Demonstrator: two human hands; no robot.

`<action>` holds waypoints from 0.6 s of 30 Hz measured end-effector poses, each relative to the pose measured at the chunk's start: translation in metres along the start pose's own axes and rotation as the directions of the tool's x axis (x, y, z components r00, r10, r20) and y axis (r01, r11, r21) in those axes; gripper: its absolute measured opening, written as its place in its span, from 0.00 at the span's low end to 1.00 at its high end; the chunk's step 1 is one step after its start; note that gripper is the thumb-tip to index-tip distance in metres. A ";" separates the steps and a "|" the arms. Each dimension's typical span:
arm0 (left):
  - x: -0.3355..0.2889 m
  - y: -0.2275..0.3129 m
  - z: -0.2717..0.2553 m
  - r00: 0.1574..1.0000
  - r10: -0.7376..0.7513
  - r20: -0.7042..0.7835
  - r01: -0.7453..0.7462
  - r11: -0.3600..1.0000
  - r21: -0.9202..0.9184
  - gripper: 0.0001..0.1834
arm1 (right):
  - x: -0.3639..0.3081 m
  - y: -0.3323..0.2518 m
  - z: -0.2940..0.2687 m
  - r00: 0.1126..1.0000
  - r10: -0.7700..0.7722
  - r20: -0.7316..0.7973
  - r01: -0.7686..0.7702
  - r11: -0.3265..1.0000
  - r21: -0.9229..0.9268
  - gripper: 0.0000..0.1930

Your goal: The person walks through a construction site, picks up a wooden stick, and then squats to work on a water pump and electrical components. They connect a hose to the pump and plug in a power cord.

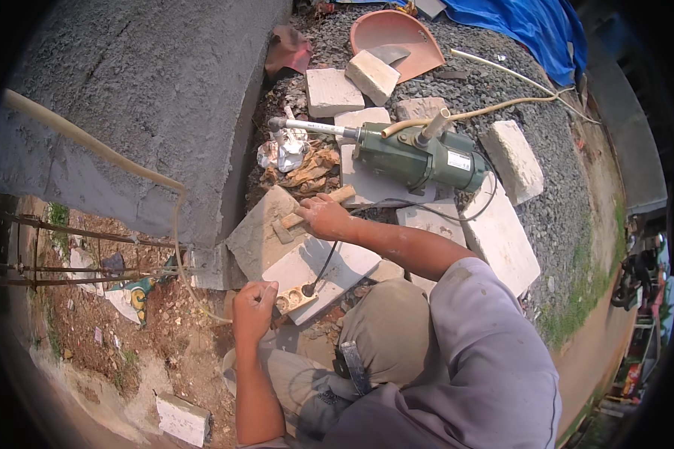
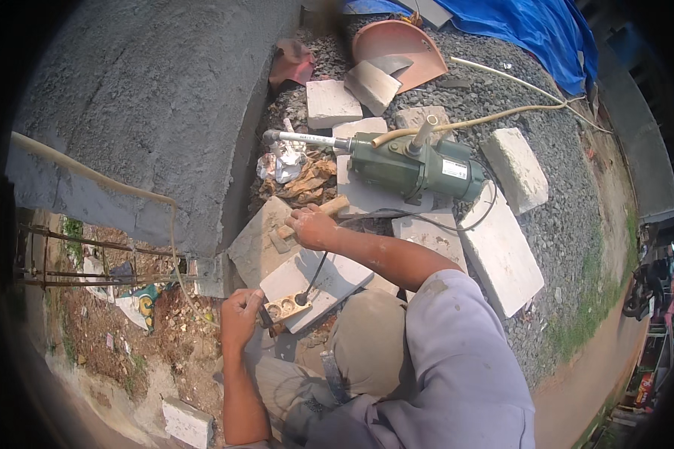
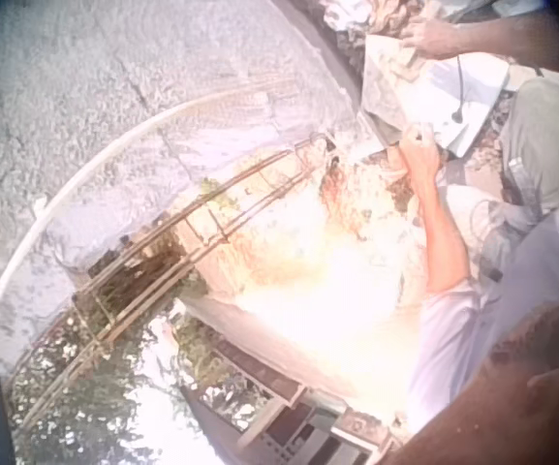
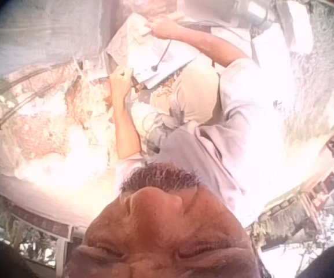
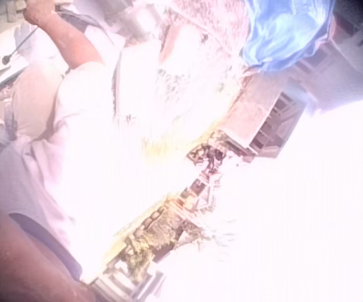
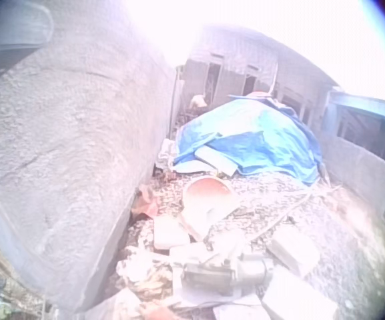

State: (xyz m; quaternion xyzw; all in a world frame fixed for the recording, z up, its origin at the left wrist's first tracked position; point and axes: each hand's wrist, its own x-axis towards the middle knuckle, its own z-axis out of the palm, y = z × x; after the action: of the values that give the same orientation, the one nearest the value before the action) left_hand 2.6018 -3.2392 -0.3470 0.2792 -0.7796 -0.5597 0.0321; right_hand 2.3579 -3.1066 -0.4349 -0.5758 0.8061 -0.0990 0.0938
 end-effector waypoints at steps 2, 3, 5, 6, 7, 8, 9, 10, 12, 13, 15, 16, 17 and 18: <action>-0.012 0.000 0.008 0.999 -0.041 -0.006 0.041 0.999 -0.001 0.11 | -0.015 -0.025 -0.017 0.995 0.004 0.104 -0.014 0.995 0.100 0.16; -0.018 0.002 0.014 0.998 -0.068 -0.016 0.068 0.998 0.003 0.10 | -0.027 -0.030 -0.024 0.982 0.033 0.184 -0.066 0.982 0.179 0.16; -0.038 0.010 0.022 0.978 -0.205 -0.035 0.207 0.978 0.039 0.10 | -0.053 -0.036 -0.026 0.934 0.099 0.343 -0.209 0.931 0.299 0.17; -0.049 0.016 0.022 0.962 -0.267 -0.051 0.269 0.961 0.058 0.09 | -0.067 -0.039 -0.028 0.897 0.134 0.421 -0.293 0.894 0.339 0.16; -0.063 0.022 0.018 0.955 -0.297 -0.027 0.298 0.949 0.104 0.09 | -0.082 -0.044 -0.038 0.866 0.141 0.479 -0.331 0.881 0.338 0.17; -0.076 0.030 0.014 0.947 -0.323 -0.001 0.319 0.936 0.148 0.09 | -0.097 -0.047 -0.050 0.831 0.152 0.535 -0.372 0.867 0.331 0.18; -0.090 0.040 0.009 0.936 -0.350 0.030 0.338 0.921 0.195 0.09 | -0.114 -0.047 -0.057 0.790 0.178 0.587 -0.416 0.859 0.299 0.18; -0.104 0.049 0.002 0.930 -0.362 0.067 0.338 0.911 0.235 0.09 | -0.130 -0.048 -0.064 0.745 0.200 0.637 -0.456 0.849 0.266 0.17; -0.132 0.071 -0.017 0.911 -0.396 0.114 0.347 0.887 0.306 0.09 | -0.167 -0.054 -0.071 0.733 0.289 0.616 -0.549 0.786 0.284 0.18; -0.144 0.080 -0.028 0.904 -0.418 0.090 0.362 0.860 0.359 0.09 | -0.185 -0.057 -0.077 0.740 0.315 0.594 -0.575 0.755 0.315 0.18; -0.170 0.095 -0.047 0.889 -0.455 0.040 0.389 0.799 0.459 0.09 | -0.224 -0.066 -0.092 0.701 0.414 0.580 -0.663 0.678 0.317 0.18; -0.184 0.098 -0.056 0.919 -0.394 0.021 0.344 0.826 0.447 0.09 | -0.244 -0.072 -0.103 0.649 0.489 0.582 -0.727 0.625 0.285 0.17; -0.199 0.094 -0.067 0.944 -0.330 0.001 0.297 0.852 0.431 0.08 | -0.261 -0.078 -0.112 0.642 0.489 0.590 -0.723 0.643 0.253 0.17; -0.214 0.096 -0.079 0.964 -0.266 -0.020 0.250 0.876 0.413 0.08 | -0.278 -0.084 -0.120 0.632 0.490 0.600 -0.719 0.661 0.218 0.16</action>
State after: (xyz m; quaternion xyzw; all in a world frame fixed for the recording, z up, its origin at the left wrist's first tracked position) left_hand 2.7725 -3.1850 -0.1764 0.3707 -0.8360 -0.3873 -0.1168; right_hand 2.4907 -2.8635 -0.2863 -0.2296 0.8582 -0.0890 0.4505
